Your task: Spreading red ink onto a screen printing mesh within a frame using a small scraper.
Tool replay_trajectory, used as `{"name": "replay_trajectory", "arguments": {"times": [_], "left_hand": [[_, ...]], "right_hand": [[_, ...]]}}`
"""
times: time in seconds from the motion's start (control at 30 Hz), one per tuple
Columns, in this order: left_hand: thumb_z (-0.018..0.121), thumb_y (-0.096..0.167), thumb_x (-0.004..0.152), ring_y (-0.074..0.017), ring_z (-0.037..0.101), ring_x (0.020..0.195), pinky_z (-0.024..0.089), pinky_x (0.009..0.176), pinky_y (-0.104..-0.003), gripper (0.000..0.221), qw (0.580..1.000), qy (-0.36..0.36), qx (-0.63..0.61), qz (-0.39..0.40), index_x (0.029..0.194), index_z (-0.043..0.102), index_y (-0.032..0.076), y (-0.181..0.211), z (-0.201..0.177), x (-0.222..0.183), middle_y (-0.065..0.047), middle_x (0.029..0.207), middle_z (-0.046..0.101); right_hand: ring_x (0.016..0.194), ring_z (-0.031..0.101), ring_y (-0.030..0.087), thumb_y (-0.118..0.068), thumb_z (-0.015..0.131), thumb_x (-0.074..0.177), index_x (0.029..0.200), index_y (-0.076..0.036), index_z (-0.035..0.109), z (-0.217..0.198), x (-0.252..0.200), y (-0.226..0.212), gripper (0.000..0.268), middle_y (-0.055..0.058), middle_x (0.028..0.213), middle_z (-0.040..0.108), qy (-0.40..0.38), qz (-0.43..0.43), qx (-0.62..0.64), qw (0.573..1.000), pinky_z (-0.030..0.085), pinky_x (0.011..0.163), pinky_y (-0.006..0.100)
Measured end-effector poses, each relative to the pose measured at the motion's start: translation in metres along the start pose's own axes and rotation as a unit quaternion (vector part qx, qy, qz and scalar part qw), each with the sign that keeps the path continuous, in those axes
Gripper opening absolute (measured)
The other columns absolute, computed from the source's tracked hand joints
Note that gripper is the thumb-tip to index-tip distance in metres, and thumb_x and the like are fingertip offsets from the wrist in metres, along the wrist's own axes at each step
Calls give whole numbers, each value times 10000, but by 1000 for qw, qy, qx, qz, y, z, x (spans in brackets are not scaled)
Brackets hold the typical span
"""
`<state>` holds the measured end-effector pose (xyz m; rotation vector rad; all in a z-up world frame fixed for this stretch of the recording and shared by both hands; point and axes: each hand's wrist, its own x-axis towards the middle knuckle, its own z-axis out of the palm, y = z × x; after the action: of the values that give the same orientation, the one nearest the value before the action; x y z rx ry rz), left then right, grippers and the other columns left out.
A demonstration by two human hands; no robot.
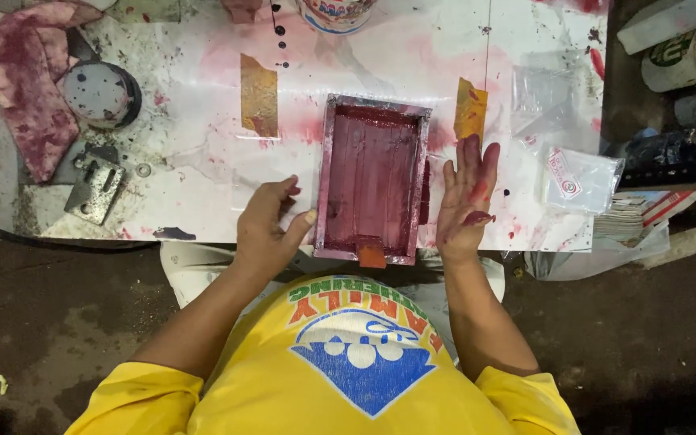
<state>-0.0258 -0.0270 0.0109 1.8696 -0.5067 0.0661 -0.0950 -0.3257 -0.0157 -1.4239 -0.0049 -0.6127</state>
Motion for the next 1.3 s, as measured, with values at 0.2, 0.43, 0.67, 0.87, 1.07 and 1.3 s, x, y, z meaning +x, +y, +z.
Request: {"name": "replay_trajectory", "arguments": {"times": [0.2,0.43,0.67,0.87,1.07,1.3], "left_hand": [[783,244,910,-299,682,691,548,588,-398,429,998,-11,21,-51,1209,659,-38,21,10,8,-172,856,680],[794,451,830,-337,685,678,529,605,-462,538,963,-115,96,-223,1121,657,20,32,18,32,-153,778,683],[741,461,834,-432,710,886,544,769,-519,509,931,-191,147,-276,1072,622,27,40,14,46,-192,857,698],[736,398,843,-435,709,876,548,772,-517,415,934,-194,160,-253,996,635,26,30,18,42,-195,836,686],[701,381,866,-450,705,936,555,815,-543,401,931,-210,172,-244,1008,633,12,31,18,45,-207,868,684],[698,349,874,-409,723,916,579,794,-510,367,928,-210,177,-251,1012,665,10,35,20,46,-170,852,681]], "right_hand": [[1619,148,323,-890,281,896,1687,-263,17,-3,2,12,1044,130,1753,152,3,38,-14,999,124,1303,509],[1626,158,274,-882,299,903,1688,-288,26,-1,2,10,1022,93,1760,168,9,58,-19,998,121,1301,478],[1611,220,232,-898,321,892,1681,-297,48,-3,2,15,1028,68,1747,224,17,64,-27,997,171,1303,428],[1618,162,297,-892,304,918,1687,-297,36,-6,0,18,1009,103,1752,182,11,70,-52,996,113,1296,506],[1613,185,297,-881,309,938,1687,-292,44,-2,1,13,990,93,1745,207,9,69,-71,995,132,1298,501],[1605,201,299,-841,309,980,1687,-282,42,-3,-1,15,941,89,1740,219,10,71,-75,995,134,1298,513]]}}
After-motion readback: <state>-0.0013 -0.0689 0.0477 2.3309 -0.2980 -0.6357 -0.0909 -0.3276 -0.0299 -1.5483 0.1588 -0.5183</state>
